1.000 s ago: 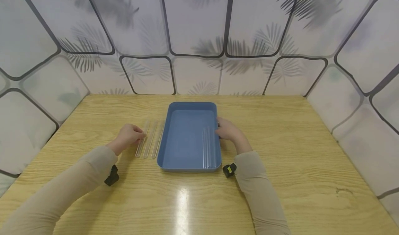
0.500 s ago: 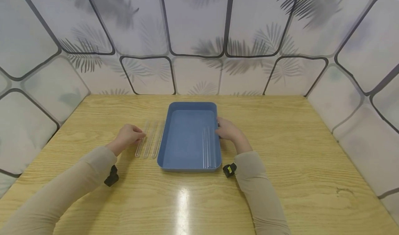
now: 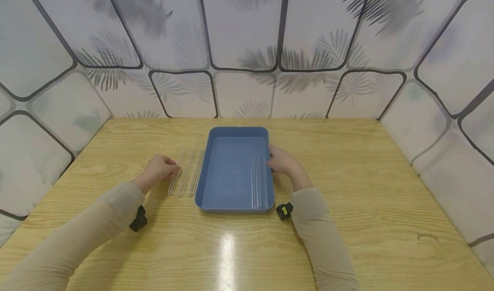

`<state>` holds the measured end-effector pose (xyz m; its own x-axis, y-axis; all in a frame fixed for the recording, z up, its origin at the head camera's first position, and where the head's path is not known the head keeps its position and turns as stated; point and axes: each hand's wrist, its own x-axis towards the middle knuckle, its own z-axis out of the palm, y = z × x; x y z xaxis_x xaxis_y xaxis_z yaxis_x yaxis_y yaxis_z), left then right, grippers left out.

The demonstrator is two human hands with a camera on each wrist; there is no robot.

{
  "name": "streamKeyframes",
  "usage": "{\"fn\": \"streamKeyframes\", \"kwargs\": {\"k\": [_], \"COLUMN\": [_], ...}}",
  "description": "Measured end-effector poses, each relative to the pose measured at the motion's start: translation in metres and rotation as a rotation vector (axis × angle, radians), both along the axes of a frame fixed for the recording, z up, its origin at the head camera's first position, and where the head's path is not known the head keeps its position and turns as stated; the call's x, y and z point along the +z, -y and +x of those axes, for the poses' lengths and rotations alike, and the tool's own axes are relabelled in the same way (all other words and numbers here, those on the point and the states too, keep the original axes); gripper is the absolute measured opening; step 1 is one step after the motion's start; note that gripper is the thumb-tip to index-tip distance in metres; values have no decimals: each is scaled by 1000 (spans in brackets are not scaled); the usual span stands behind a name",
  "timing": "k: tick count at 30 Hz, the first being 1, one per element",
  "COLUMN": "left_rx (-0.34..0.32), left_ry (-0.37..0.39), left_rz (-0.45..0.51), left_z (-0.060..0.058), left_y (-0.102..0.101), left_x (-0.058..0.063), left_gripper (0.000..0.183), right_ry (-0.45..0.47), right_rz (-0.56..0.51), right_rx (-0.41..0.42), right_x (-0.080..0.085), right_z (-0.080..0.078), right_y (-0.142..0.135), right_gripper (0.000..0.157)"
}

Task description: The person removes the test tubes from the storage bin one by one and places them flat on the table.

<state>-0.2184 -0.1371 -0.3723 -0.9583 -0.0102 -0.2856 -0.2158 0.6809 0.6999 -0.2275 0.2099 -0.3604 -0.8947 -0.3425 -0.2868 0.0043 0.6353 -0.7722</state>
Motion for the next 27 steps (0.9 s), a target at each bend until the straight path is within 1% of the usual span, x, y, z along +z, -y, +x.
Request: {"fn": "streamKeyframes", "kwargs": {"k": [19,22,27], "left_rx": [6,17,34], "left_ry": [2,-3,-17], "left_rz": [7,28,107], "left_z": [1,1,-1], "left_y": [0,1,3], "left_x": [1,2,6], "left_gripper": [26,28,31], "right_ry": [8,11,3], "right_rz": [14,22,26], "right_rx": [-7,-8,-2], "right_x": [0,0,-1], "right_z": [-1,-1,-1], "right_y": [1,1,1], "right_gripper": [63,63,63]}}
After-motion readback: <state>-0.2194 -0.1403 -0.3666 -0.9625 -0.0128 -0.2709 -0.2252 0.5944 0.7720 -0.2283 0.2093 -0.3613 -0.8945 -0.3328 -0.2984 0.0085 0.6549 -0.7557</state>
